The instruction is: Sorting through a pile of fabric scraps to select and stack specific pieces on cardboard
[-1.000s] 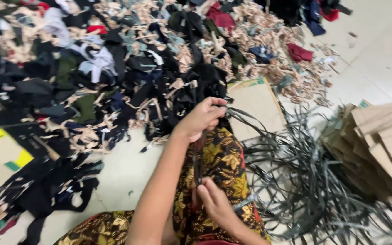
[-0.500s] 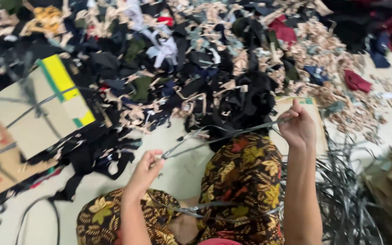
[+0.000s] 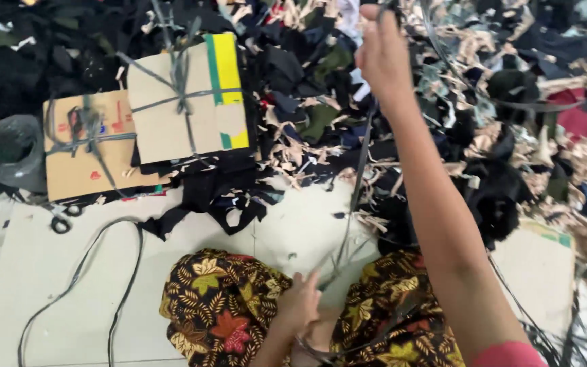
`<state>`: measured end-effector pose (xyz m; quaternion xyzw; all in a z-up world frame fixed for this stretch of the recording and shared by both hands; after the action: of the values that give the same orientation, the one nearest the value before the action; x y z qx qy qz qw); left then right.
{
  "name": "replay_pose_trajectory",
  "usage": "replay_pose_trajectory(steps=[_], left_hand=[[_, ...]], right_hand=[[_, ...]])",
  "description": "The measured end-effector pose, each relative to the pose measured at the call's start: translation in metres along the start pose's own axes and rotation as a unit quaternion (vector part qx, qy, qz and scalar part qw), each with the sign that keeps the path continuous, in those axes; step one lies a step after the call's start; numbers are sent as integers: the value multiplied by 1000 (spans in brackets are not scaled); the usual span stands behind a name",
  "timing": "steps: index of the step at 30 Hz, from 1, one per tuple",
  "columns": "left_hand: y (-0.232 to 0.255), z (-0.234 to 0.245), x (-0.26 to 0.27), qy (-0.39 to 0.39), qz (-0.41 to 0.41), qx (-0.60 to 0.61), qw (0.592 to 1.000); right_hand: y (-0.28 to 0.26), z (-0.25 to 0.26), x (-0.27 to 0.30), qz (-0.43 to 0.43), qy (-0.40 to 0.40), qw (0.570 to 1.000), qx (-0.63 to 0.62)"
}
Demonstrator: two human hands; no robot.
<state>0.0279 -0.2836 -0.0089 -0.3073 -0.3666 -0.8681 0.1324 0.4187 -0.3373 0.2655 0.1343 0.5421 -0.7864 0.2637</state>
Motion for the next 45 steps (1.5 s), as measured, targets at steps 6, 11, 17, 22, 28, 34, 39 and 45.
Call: replay_pose_trajectory(steps=[6, 11, 17, 22, 28, 34, 39, 45], left_hand=[[-26, -62, -52, -109, -127, -21, 986], [-31, -51, -45, -97, -81, 185, 975], [-43, -53, -20, -54, -19, 301, 952], [-37, -40, -10, -87, 67, 281, 953], [-35, -34, -39, -84, 51, 151, 984], [-37, -50, -59, -158, 26, 73, 984], [-33, -31, -61, -135, 42, 206, 968], [-29, -19, -56, -178, 110, 331, 920]], right_hand=[[124, -124, 35, -161, -284, 908, 264], [150, -103, 124, -79, -202, 960, 179], [206, -39, 196, -174, -26, 970, 165], [227, -28, 135, -206, 97, 959, 169], [232, -37, 59, -176, -87, 911, 363], [138, -60, -41, -291, -284, 888, 216], [105, -74, -82, -256, -50, 824, -503], [42, -70, 80, -192, -244, 947, -86]])
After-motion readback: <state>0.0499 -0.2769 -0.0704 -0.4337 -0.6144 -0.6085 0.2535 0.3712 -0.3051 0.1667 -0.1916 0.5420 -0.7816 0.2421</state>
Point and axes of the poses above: each hand's wrist, its own x-axis away from the middle knuckle, its own z-axis out of the back of the hand, y = z × x, the point moved 9 cm from there along -x, towards the middle knuckle, and after that the axes turned 1 degree about -x, right-handed, at the moved point
